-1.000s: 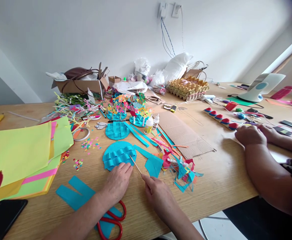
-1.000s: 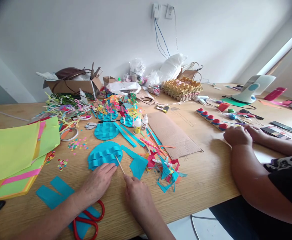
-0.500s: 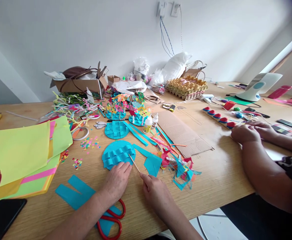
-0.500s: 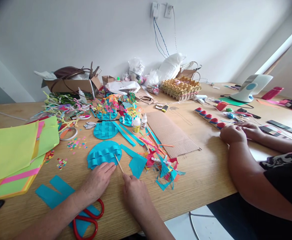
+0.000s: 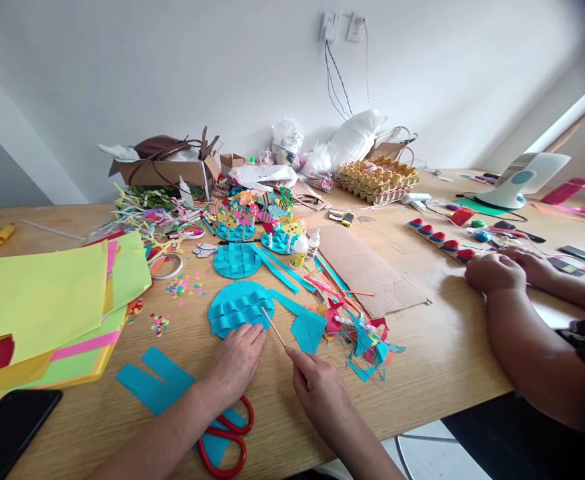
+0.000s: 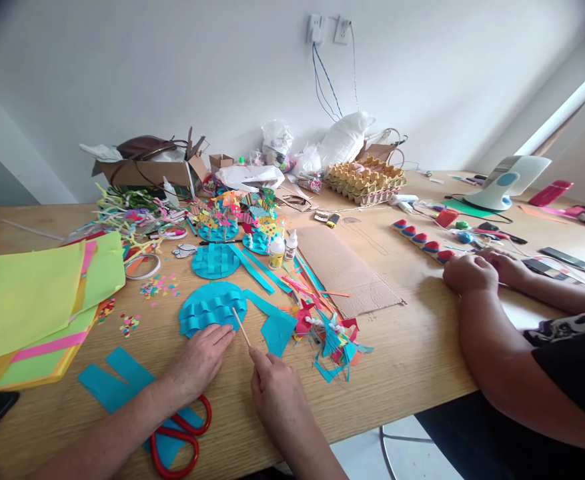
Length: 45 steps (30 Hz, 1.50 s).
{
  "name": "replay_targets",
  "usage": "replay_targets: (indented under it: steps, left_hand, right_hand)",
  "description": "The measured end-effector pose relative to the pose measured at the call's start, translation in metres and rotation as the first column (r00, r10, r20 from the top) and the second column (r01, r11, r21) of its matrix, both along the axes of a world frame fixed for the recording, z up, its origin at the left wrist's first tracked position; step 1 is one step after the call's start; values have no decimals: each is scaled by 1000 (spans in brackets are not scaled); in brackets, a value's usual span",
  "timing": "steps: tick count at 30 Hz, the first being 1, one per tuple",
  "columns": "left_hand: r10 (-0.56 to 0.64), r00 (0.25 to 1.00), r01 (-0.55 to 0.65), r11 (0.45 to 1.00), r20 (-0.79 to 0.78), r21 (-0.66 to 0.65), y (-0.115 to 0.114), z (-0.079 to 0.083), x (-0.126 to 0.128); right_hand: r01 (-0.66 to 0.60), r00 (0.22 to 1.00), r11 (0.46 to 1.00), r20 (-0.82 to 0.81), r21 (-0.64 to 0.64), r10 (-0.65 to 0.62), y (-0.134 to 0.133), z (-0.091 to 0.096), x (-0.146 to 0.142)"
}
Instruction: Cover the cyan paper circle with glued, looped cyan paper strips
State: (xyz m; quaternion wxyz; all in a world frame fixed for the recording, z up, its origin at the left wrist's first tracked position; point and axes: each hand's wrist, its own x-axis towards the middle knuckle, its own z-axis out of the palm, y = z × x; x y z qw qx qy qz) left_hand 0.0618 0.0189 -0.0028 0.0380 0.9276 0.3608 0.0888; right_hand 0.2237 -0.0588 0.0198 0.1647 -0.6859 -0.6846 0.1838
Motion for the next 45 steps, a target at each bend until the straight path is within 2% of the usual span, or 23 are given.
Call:
replay_targets:
  steps: [8,14,16,19,23,26,32,40,45]
  left_hand:
    - [18,1000,-19,1000,-20,-25,-4,-4,-2]
    - [-56,997,61,994,60,-95,-28,19,-21]
    - [-25,999,29,993,37,-115,-32,27,-34]
    - [37,999,-38,997,-20,-73,-27,31,-58]
    - [123,992,-123,992,-9,30,-8,27,-86]
    - [154,988,-155,987,25,48,2,22,-95]
    - [129,992,-128,991,-11,47,13,12,-92]
    - [121,992,-123,990,27,73,16,2,-93]
    - [125,990,-130,988,64,78,16,-4,-95]
  right_hand:
    - [2,998,999,-55,52,1,-6,5,1]
    - [-21,983,991,-179,132,45,-13,8,-3]
    - [-43,972,989,-223,144,74,-15,8,-9]
    - [-90,960,988,-252,124,119,-13,7,-21]
    - [-119,971,991,-205,52,128,-6,5,-35]
    - [-121,982,992,-146,18,123,-3,5,-41]
    - [-117,990,993,-79,-30,114,-2,5,-46]
    - [-128,991,988,19,-90,130,3,0,-49]
    - [-109,994,994,-26,-12,108,-2,0,-48]
